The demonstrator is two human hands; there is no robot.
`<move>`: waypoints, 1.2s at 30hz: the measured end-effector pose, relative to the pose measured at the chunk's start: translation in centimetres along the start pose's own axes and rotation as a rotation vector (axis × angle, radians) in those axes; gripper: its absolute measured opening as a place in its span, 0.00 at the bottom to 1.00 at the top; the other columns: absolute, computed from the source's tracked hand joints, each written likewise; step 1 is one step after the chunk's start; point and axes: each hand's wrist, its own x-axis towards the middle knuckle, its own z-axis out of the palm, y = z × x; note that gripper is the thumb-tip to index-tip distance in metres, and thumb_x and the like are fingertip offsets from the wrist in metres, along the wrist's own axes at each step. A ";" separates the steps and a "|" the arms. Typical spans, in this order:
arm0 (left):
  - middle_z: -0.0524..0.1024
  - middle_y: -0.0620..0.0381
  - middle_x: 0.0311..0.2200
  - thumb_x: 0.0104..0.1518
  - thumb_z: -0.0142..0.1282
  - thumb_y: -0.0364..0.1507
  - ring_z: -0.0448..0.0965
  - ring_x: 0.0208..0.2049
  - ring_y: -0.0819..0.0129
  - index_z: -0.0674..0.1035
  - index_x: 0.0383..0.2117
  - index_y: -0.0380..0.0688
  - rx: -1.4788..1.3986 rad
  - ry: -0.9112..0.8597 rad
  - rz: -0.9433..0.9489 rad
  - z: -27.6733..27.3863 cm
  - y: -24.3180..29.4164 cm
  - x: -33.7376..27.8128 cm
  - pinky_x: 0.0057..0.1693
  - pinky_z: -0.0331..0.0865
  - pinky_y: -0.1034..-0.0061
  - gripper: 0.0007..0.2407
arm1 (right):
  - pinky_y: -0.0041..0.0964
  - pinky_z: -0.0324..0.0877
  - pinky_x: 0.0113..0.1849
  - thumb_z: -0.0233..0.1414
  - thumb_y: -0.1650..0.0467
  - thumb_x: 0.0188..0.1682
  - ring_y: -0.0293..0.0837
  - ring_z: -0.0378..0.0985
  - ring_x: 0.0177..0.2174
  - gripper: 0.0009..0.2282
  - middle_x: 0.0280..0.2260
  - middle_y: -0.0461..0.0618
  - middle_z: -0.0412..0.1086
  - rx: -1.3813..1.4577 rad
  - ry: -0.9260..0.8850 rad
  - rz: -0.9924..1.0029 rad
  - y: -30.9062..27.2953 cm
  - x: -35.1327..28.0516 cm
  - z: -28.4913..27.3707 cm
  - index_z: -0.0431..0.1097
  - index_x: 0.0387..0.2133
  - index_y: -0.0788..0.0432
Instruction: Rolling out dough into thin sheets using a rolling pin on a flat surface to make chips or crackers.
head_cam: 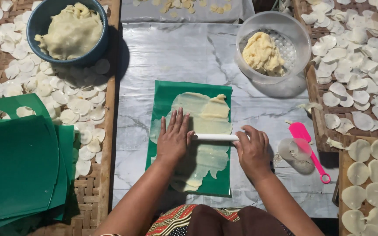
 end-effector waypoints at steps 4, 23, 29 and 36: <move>0.49 0.50 0.74 0.67 0.40 0.45 0.46 0.74 0.55 0.62 0.70 0.51 -0.030 0.210 0.048 -0.7 -1.0 4.6 0.74 0.37 0.50 0.26 | 0.46 0.65 0.48 0.50 0.62 0.51 0.47 0.71 0.42 0.13 0.42 0.43 0.64 0.085 -0.053 -0.051 1.2 2.9 0.4 0.67 0.47 0.49; 0.34 0.48 0.76 0.69 0.33 0.41 0.30 0.76 0.54 0.44 0.74 0.45 -0.068 -0.060 -0.109 -1.8 -1.8 13.9 0.76 0.27 0.51 0.29 | 0.56 0.55 0.61 0.41 0.61 0.61 0.58 0.62 0.61 0.22 0.62 0.58 0.57 0.099 -0.254 0.270 -0.1 13.3 3.2 0.58 0.64 0.59; 0.34 0.49 0.76 0.68 0.29 0.41 0.30 0.76 0.55 0.44 0.74 0.46 -0.051 -0.063 -0.113 -3.7 -0.5 10.6 0.74 0.22 0.48 0.29 | 0.65 0.36 0.64 0.34 0.60 0.61 0.61 0.41 0.70 0.28 0.71 0.69 0.42 0.057 -0.335 0.281 -2.6 11.9 0.6 0.45 0.71 0.66; 0.36 0.52 0.76 0.65 0.35 0.37 0.33 0.76 0.58 0.46 0.74 0.47 -0.046 0.037 -0.128 -1.5 0.1 6.4 0.75 0.26 0.51 0.30 | 0.64 0.37 0.65 0.34 0.59 0.61 0.59 0.40 0.70 0.29 0.72 0.65 0.41 0.005 -0.300 0.214 -2.3 7.5 1.7 0.44 0.71 0.63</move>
